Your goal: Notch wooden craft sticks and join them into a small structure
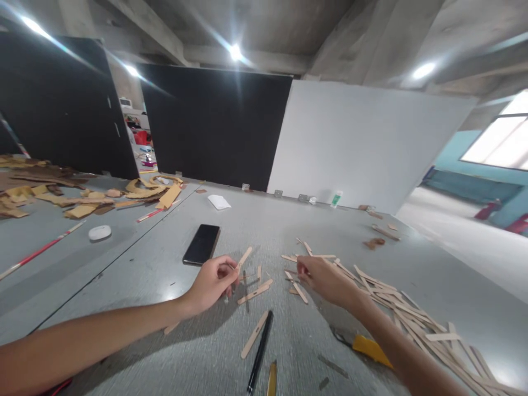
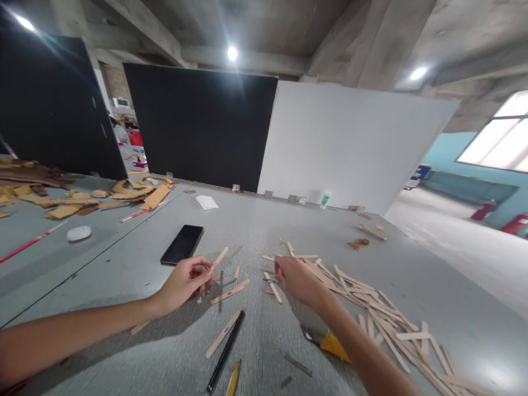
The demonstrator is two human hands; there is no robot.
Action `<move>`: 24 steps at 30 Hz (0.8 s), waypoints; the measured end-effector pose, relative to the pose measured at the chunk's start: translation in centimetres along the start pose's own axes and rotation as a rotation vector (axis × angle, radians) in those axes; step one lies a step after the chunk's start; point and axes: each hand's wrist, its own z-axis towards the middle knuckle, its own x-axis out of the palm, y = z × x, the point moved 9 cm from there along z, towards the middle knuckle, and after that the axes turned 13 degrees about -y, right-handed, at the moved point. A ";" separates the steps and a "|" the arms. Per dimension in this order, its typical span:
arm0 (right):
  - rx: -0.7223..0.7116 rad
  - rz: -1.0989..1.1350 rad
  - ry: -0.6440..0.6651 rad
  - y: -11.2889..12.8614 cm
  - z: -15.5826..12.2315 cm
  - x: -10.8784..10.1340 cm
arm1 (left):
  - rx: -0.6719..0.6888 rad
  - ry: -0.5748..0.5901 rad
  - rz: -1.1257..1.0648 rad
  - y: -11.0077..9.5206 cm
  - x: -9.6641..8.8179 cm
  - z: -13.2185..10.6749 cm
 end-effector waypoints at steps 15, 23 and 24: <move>0.185 -0.074 0.002 -2.2 -0.7 -1.9 | 0.008 0.037 -0.002 0.5 0.2 0.1; 0.151 -0.079 0.115 -1.3 -1.1 1.3 | -0.011 0.062 0.011 0.7 0.3 -0.1; 0.139 -0.060 0.148 -1.0 -1.2 1.8 | -0.012 0.063 0.011 0.7 0.4 -0.1</move>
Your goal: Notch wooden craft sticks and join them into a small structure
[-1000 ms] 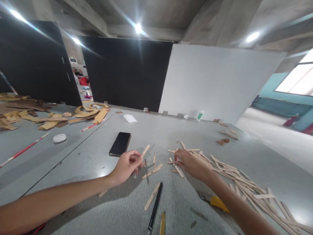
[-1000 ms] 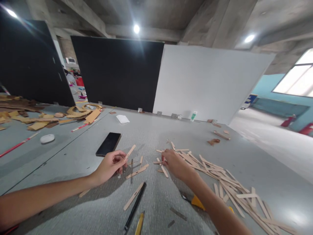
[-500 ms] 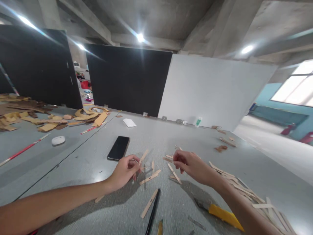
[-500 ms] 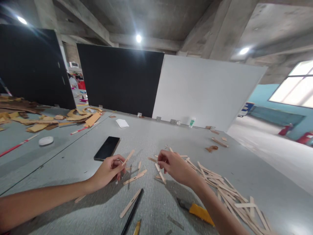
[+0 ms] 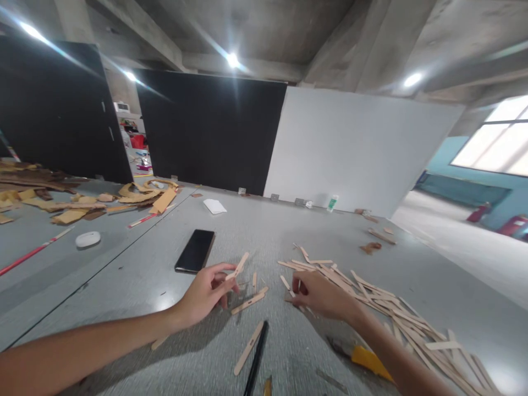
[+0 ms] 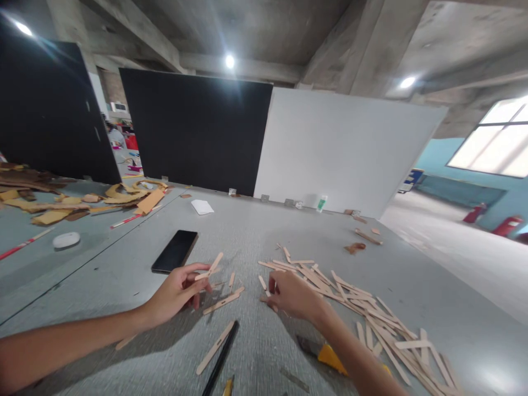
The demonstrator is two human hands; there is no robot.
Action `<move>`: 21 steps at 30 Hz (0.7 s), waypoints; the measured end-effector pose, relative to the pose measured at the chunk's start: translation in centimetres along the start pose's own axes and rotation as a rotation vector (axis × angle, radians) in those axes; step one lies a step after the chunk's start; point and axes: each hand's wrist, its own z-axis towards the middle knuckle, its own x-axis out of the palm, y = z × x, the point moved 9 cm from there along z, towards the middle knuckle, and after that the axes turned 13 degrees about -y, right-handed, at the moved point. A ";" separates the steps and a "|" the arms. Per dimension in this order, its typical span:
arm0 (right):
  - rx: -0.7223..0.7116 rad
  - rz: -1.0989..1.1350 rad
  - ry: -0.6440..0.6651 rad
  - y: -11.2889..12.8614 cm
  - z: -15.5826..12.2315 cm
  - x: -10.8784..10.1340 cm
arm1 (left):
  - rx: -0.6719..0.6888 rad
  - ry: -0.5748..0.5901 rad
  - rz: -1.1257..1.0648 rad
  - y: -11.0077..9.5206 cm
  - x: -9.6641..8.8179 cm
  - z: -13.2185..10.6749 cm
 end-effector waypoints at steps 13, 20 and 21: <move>-0.163 0.514 -0.204 6.5 -1.9 -7.0 | 0.018 0.176 -0.015 -5.2 2.0 -1.8; -0.173 1.040 -0.361 10.3 -5.8 -10.7 | 0.041 0.329 0.068 -13.4 2.3 -4.9; -0.166 1.095 -0.379 10.5 -6.3 -11.1 | 0.043 0.320 0.076 -14.2 2.3 -5.1</move>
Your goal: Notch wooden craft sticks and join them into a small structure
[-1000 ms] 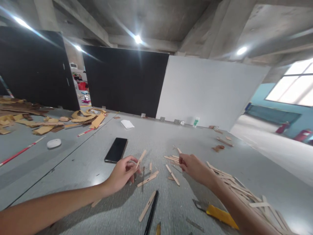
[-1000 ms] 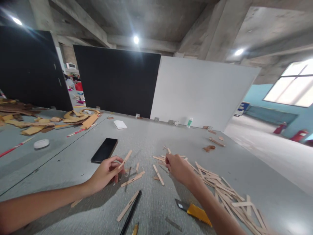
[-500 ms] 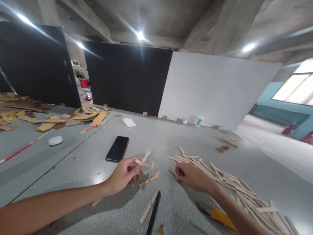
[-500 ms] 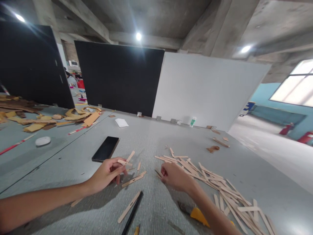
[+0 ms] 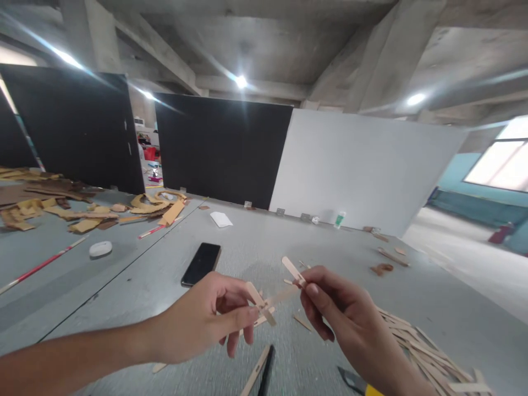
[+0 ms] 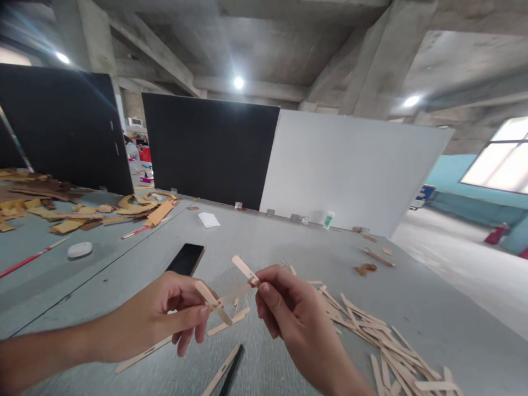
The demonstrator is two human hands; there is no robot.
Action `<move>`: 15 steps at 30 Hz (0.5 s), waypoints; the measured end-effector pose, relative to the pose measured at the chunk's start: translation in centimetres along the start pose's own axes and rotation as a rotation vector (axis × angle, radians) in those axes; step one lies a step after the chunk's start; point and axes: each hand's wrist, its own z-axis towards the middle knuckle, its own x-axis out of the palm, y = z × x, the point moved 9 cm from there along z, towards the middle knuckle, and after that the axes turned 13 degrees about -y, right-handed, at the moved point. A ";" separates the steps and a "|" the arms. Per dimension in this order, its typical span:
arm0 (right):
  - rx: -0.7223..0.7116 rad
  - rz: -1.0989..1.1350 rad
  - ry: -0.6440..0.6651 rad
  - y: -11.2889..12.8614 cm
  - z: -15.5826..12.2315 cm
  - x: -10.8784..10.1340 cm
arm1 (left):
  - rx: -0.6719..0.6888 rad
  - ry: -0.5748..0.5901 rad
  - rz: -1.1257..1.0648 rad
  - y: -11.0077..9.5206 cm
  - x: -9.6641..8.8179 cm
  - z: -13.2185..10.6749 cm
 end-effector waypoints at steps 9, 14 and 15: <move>0.182 0.297 0.049 0.3 -1.6 -0.3 | 0.023 -0.025 -0.026 -2.3 0.6 -1.2; 0.203 0.311 0.137 0.1 -1.9 -0.8 | 0.012 -0.016 -0.085 -2.3 0.5 -1.7; 0.214 0.324 0.156 0.1 -2.0 -0.8 | 0.011 -0.018 -0.092 -2.3 0.5 -1.7</move>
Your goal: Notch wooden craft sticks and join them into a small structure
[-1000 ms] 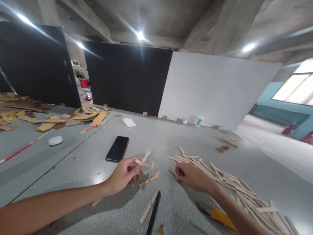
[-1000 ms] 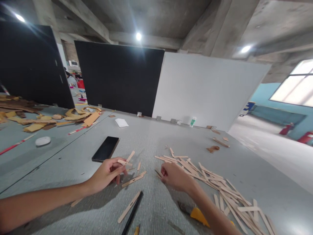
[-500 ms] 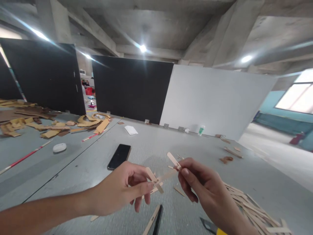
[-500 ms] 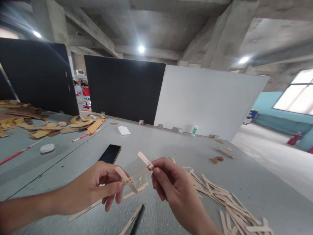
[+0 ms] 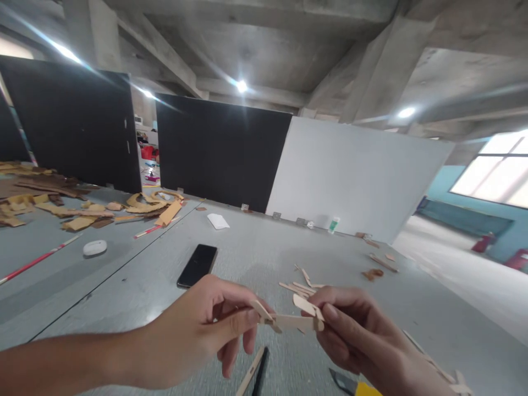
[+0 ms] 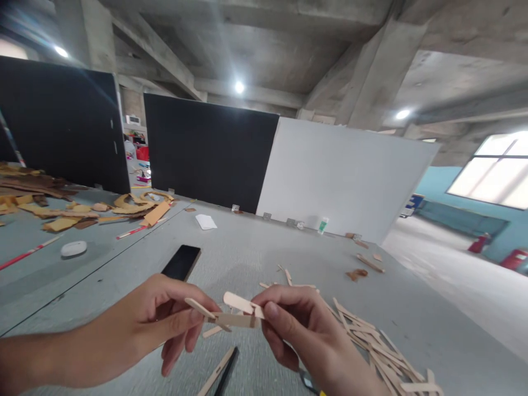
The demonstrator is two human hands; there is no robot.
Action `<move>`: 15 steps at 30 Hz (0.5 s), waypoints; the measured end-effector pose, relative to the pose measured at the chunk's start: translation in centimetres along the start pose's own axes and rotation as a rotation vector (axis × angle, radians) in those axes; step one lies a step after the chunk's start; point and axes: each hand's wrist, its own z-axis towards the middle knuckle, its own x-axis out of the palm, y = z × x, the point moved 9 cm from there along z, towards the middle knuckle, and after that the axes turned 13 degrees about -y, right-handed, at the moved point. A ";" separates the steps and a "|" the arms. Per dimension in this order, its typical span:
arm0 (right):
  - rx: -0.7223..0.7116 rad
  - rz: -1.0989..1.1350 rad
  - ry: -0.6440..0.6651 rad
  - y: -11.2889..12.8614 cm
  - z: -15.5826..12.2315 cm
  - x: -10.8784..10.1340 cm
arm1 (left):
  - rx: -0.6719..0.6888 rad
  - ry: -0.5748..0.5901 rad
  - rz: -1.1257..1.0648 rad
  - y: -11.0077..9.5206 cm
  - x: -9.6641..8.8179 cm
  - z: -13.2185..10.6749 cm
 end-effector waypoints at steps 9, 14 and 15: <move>-0.003 -0.070 0.067 0.9 -0.2 1.3 | -0.040 0.026 -0.023 0.2 0.5 -0.5; -0.074 -0.186 0.003 0.9 -0.9 2.1 | -0.109 0.063 0.019 0.5 1.1 -1.2; -0.071 -0.200 -0.001 0.7 -1.0 2.3 | -0.110 0.063 0.022 0.5 1.2 -1.3</move>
